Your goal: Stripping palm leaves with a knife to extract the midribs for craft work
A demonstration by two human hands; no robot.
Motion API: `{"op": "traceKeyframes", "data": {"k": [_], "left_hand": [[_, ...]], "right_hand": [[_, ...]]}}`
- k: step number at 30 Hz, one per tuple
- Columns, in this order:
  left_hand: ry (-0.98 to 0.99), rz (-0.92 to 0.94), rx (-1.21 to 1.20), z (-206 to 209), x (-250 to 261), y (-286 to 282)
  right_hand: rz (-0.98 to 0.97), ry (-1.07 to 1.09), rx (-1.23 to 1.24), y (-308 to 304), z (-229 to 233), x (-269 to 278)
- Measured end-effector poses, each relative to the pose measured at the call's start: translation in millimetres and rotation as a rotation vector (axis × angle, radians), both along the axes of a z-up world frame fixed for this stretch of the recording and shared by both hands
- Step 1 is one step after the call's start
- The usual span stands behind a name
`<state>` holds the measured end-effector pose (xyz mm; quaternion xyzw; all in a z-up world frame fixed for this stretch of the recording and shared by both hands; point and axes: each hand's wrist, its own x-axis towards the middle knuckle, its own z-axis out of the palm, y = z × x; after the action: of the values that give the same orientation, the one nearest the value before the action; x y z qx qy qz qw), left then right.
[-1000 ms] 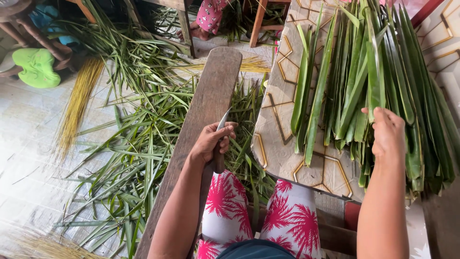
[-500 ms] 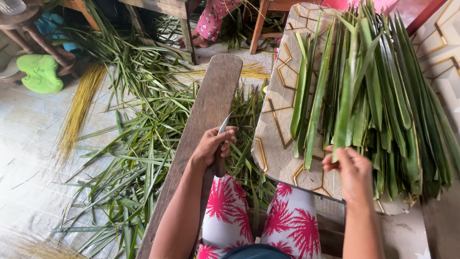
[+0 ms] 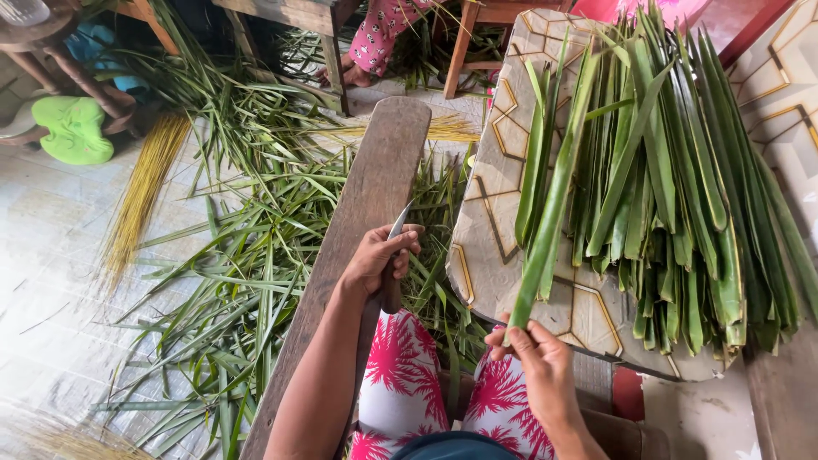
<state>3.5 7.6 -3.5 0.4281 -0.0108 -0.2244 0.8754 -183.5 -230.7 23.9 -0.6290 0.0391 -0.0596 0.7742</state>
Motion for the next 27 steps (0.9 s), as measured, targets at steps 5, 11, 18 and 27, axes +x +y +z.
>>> {"op": "traceKeyframes", "data": {"k": [5,11,18,27], "left_hand": [[-0.013,-0.003,0.005,3.9,-2.8,-0.8],[-0.071,-0.137,-0.092,0.1,-10.6,1.1],[-0.042,-0.259,-0.110,26.6,-50.3,-7.9],[-0.145,0.060,0.136,52.9,-70.4,3.9]], "right_hand": [[0.030,-0.025,-0.154,20.8,8.3,-5.7],[0.119,0.056,-0.065,29.9,6.0,-2.5],[0.297,0.220,-0.012,44.9,6.3,8.9],[0.493,0.203,-0.155,51.8,-1.7,58.6]]}}
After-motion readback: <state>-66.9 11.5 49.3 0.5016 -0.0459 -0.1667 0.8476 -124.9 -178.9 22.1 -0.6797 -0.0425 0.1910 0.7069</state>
